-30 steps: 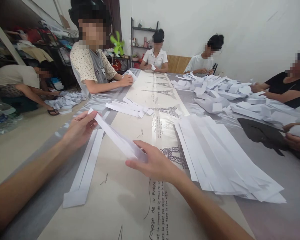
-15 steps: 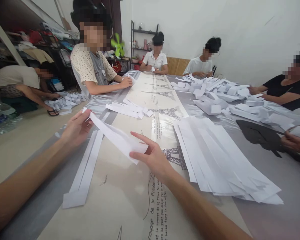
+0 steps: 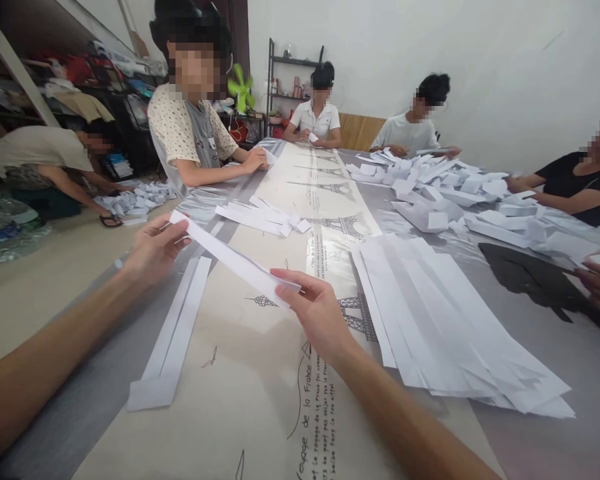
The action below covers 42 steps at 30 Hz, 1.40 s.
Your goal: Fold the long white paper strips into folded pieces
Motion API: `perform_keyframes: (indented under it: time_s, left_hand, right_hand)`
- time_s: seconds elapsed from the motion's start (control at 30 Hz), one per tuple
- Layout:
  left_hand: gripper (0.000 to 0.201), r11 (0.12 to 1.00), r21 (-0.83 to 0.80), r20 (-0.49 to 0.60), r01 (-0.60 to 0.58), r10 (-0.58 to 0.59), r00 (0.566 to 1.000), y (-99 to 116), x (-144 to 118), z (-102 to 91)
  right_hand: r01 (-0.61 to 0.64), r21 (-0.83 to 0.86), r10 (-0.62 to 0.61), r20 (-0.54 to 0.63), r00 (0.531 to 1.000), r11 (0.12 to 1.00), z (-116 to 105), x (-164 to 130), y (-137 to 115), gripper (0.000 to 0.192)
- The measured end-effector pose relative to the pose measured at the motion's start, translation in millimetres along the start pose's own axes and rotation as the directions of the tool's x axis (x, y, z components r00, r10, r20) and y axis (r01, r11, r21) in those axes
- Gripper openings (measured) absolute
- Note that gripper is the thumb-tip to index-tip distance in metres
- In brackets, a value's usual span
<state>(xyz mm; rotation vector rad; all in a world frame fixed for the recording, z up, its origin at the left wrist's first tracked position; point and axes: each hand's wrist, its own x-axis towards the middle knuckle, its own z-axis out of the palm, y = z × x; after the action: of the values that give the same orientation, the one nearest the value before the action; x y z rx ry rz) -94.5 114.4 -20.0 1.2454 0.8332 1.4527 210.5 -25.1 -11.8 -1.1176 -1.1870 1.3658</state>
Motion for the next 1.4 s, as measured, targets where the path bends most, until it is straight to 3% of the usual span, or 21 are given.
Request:
perform_keyframes:
  time_s: [0.07,0.13,0.2,0.27,0.33,0.4,0.5,0.57,0.7,0.77,0.93,1.1,1.27,1.4]
  left_hand:
    - [0.040,0.986,0.167,0.108,-0.013,-0.005,0.994,7.0,0.2,-6.6]
    - [0.033,0.923,0.375,0.233,-0.090,0.000,0.972,14.1,1.7,-13.6]
    - [0.022,0.794,0.556,0.371,-0.246,0.027,0.928,19.3,4.0,-18.7]
    - [0.020,0.604,0.660,0.522,-0.447,0.060,0.851,21.4,5.2,-19.1]
    - [0.017,0.420,0.665,0.652,-0.618,0.076,0.754,20.7,2.5,-13.0]
    - [0.015,0.319,0.609,0.757,-0.726,0.041,0.652,18.5,-5.3,-0.6]
    - [0.019,0.271,0.503,0.856,-0.821,-0.025,0.517,16.2,-23.0,23.2]
    - [0.020,0.272,0.468,0.881,-0.841,-0.068,0.468,17.2,-33.7,36.8]
    - [0.014,0.362,0.458,0.887,-0.812,-0.119,0.447,22.3,-43.2,48.2]
    - [0.012,0.411,0.469,0.881,-0.782,-0.153,0.448,23.0,-43.6,47.7]
    - [0.011,0.529,0.501,0.853,-0.685,-0.170,0.493,15.7,-42.4,46.4]
    - [0.020,0.624,0.466,0.857,-0.627,-0.143,0.495,5.9,-41.2,49.9]
    - [0.025,0.643,0.465,0.840,-0.608,-0.103,0.533,-3.8,-40.2,49.1]
    - [0.021,0.656,0.434,0.841,-0.618,-0.048,0.539,-8.3,-40.6,48.3]
  right_hand:
    - [0.023,-0.153,-0.029,-0.039,0.999,0.988,-3.0,-0.2,-3.8,0.030]
    - [0.057,-0.290,-0.074,-0.047,0.996,0.955,-4.5,-0.1,-7.4,0.031]
    - [0.153,-0.371,-0.166,-0.002,0.986,0.916,-4.8,0.7,-7.8,0.029]
    - [0.302,-0.416,-0.294,0.086,0.952,0.857,-4.6,2.0,-3.5,0.027]
    - [0.437,-0.487,-0.401,0.183,0.898,0.756,-5.0,3.3,3.8,0.030]
    - [0.509,-0.585,-0.433,0.278,0.858,0.632,-6.2,4.3,11.1,0.034]
    - [0.557,-0.692,-0.392,0.405,0.826,0.459,-9.6,5.4,16.9,0.033]
    - [0.587,-0.709,-0.364,0.467,0.806,0.389,-12.5,5.7,16.8,0.032]
    - [0.630,-0.704,-0.317,0.546,0.775,0.327,-17.1,3.8,11.3,0.028]
    - [0.623,-0.716,-0.263,0.565,0.782,0.315,-17.5,1.2,8.0,0.024]
    - [0.585,-0.748,-0.184,0.556,0.810,0.314,-16.1,-1.6,3.8,0.014]
    - [0.529,-0.767,-0.134,0.519,0.845,0.363,-18.7,1.5,5.7,0.017]
    - [0.457,-0.787,-0.148,0.437,0.887,0.415,-16.9,0.5,9.0,0.019]
    - [0.354,-0.791,-0.121,0.340,0.932,0.499,-15.1,1.0,9.0,0.021]
